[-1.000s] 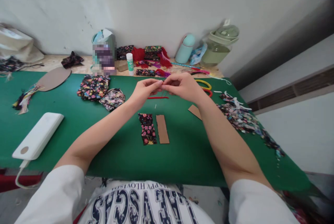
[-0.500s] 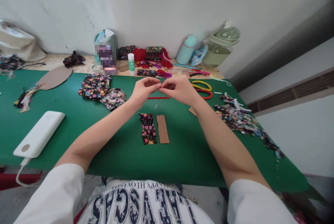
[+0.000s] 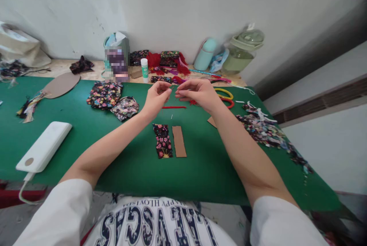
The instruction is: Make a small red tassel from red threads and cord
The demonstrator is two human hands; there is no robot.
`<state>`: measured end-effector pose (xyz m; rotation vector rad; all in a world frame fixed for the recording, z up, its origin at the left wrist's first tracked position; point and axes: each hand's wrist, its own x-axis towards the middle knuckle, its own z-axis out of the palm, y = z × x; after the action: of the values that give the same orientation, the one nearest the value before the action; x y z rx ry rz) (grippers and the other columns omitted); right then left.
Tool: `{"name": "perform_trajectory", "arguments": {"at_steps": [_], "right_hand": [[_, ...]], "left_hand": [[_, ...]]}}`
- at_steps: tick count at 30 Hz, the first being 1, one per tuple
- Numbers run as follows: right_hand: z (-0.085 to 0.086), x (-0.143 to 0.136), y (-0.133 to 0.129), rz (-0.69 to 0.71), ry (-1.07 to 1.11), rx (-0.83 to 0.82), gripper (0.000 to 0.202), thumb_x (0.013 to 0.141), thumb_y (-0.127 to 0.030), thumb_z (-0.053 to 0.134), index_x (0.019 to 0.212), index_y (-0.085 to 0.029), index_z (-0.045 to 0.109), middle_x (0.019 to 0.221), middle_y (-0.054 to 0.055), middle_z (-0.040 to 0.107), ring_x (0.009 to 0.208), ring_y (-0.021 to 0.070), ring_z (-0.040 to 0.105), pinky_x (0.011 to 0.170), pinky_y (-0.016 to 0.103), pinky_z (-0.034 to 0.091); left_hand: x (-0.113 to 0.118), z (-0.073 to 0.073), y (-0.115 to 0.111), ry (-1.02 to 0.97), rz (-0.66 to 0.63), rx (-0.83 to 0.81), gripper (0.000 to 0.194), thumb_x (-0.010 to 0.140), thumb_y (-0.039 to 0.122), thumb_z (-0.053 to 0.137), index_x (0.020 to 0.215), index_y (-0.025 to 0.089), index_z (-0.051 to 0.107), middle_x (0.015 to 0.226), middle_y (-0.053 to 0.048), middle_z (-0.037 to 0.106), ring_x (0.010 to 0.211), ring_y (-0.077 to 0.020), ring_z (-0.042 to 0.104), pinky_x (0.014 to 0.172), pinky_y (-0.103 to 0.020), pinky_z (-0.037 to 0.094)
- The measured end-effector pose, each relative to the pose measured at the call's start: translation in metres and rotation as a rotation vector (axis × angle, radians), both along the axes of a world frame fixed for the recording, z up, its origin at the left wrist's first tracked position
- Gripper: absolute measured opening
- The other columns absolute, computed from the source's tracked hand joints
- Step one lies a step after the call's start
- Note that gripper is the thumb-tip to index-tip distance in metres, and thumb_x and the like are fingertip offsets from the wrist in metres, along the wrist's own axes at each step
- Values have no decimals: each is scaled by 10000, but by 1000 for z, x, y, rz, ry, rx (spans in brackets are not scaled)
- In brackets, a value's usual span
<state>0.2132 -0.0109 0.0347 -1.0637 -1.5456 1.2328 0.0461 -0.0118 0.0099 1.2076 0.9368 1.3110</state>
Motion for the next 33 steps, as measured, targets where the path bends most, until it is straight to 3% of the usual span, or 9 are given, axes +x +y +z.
{"name": "perform_trajectory", "arguments": {"at_steps": [4,8,13,17,23,29,33], "right_hand": [[0,-1,0,-82,8,45,356,555,-400,846,821,-204,715,773,40,732,766,214,698,610,311,563],[-2,0,2,-114,0,53,268,591,-400,831,734,-203,720,735,46,729,736,214,691,580,307,531],[-8,0,7,-143,-14,133,242,572,-371,838,706,-195,742,774,43,733,714,178,656,679,329,520],[-9,-3,8,-142,4,127,234,573,-381,825,706,-202,755,871,49,739,784,187,644,718,340,510],[-7,-2,7,-154,16,124,211,560,-373,826,697,-224,769,980,51,730,939,223,628,720,329,498],[-8,0,9,-134,30,-2,254,550,-385,830,725,-210,775,1045,65,724,751,161,613,575,283,445],[-7,0,7,-112,28,-29,238,572,-368,822,738,-205,774,1082,66,717,721,141,599,567,277,431]], "left_hand": [[0,2,-2,-7,-11,30,159,752,115,684,824,166,551,685,28,567,513,-45,469,443,-168,343],[-2,1,0,-2,-4,57,206,729,138,716,753,169,514,681,26,571,541,-57,490,444,-171,342],[-3,-3,3,-6,12,116,240,736,207,732,742,180,494,676,31,566,543,-63,476,463,-192,352],[-3,-4,2,3,-4,161,262,745,271,738,752,190,488,693,29,565,556,-69,477,475,-201,359],[-2,-3,-1,-40,-26,139,233,748,195,722,737,184,490,687,31,559,531,-61,445,461,-200,341],[-1,-1,-3,-30,-12,136,207,754,155,706,730,179,502,675,35,549,531,-57,437,476,-195,347],[0,0,-4,-11,-11,140,201,760,140,699,723,177,505,662,37,542,529,-59,441,486,-200,351]]}}
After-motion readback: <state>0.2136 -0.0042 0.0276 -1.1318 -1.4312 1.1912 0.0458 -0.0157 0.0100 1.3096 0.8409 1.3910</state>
